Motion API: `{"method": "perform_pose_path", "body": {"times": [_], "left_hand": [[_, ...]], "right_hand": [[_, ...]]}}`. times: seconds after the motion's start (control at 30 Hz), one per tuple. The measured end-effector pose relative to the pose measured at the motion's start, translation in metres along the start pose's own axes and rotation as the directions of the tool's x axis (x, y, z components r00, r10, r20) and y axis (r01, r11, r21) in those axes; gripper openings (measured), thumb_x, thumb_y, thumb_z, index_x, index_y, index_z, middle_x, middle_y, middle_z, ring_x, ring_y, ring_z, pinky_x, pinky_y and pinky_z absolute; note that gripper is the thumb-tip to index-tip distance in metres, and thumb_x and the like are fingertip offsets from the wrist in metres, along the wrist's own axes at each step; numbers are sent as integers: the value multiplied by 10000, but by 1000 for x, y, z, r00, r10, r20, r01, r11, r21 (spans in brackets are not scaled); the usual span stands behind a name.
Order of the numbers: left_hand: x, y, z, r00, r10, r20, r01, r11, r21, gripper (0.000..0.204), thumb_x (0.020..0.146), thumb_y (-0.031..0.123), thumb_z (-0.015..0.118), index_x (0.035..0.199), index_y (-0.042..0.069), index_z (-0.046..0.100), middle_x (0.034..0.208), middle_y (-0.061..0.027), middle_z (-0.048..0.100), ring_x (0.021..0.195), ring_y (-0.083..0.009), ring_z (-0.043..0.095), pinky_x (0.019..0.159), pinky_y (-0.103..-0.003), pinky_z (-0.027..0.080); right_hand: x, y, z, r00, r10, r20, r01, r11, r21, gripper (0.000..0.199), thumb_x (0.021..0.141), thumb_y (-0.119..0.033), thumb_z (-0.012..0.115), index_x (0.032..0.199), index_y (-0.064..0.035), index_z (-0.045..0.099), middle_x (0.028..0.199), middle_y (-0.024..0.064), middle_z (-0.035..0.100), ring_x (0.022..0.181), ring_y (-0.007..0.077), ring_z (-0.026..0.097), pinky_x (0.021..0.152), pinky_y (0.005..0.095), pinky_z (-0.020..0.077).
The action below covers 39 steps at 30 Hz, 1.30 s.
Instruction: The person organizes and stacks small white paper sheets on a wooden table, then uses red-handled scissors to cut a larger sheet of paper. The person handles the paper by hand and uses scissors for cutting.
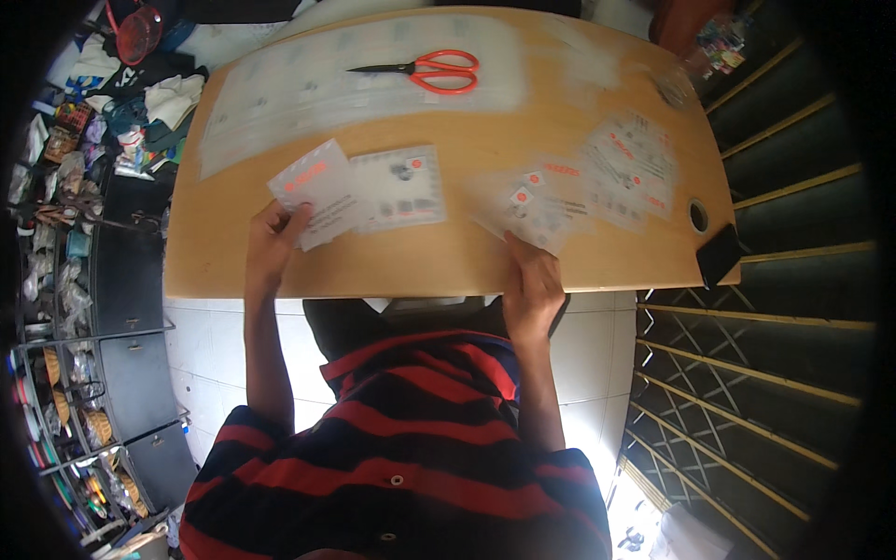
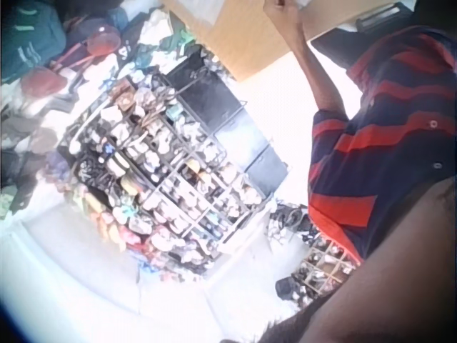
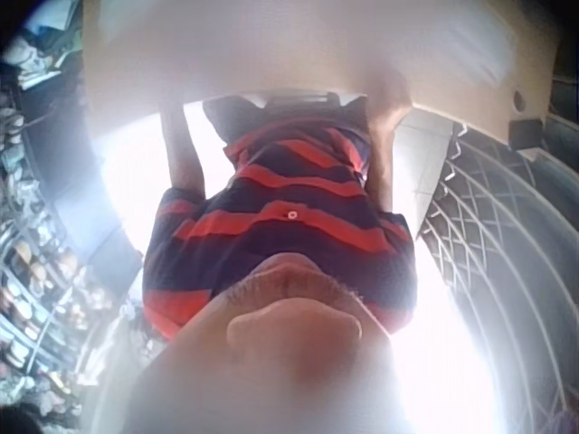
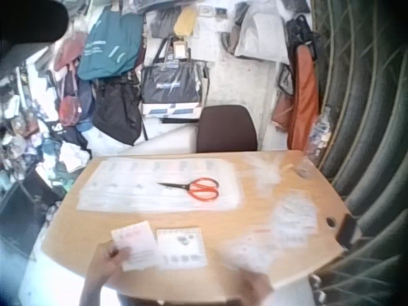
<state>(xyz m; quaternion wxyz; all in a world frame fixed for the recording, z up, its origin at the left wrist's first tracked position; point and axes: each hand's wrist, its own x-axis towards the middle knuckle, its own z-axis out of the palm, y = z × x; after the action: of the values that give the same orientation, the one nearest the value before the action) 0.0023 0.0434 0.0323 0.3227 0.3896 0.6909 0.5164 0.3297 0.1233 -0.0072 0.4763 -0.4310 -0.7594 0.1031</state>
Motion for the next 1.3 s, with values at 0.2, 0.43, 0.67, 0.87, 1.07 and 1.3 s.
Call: {"method": "perform_pose_path", "body": {"times": [0.2,0.43,0.67,0.87,1.07,1.3], "left_hand": [[13,-22,-43,999,-4,-42,10,991,132,247,913,146,661,1065,-49,655,765,-34,654,659,-86,539,624,-261,439],[17,-28,-48,993,38,-112,19,882,471,230,875,153,696,1038,-8,665,732,-41,612,646,-108,519,614,-267,431],[-20,8,16,960,122,-253,-100,990,98,224,894,183,694,1034,10,664,743,-25,618,674,-91,527,646,-273,450],[-9,18,67,993,40,111,-30,995,-90,164,915,149,651,953,-11,666,787,-33,667,688,-52,567,600,-225,434],[34,-5,58,991,130,39,-131,991,37,150,893,127,655,919,-20,668,696,-61,678,603,-87,599,563,-255,448],[44,-7,52,961,259,-101,-196,888,416,183,817,137,723,947,18,672,674,-74,621,597,-138,578,585,-299,465]], "right_hand": [[0,-2,6,999,33,-41,-33,999,0,253,832,103,646,1040,-18,724,926,136,727,834,229,699,763,322,533],[2,-6,5,998,32,-58,-33,999,-16,248,839,100,649,1048,-13,719,950,130,732,849,219,705,764,309,538],[11,-46,26,985,-97,-144,112,988,102,287,819,114,636,1084,14,687,1052,139,718,960,254,697,815,345,538],[18,-77,82,957,-285,61,256,922,290,266,799,62,633,1057,16,680,1081,140,705,1083,287,662,890,417,481],[19,-72,72,968,-226,106,198,954,226,283,803,47,664,1082,1,678,1080,134,703,1101,290,650,932,425,464],[29,-11,16,994,63,90,-37,963,-266,450,848,-187,712,1239,-2,587,1275,184,604,1281,392,493,1066,562,329]]}}
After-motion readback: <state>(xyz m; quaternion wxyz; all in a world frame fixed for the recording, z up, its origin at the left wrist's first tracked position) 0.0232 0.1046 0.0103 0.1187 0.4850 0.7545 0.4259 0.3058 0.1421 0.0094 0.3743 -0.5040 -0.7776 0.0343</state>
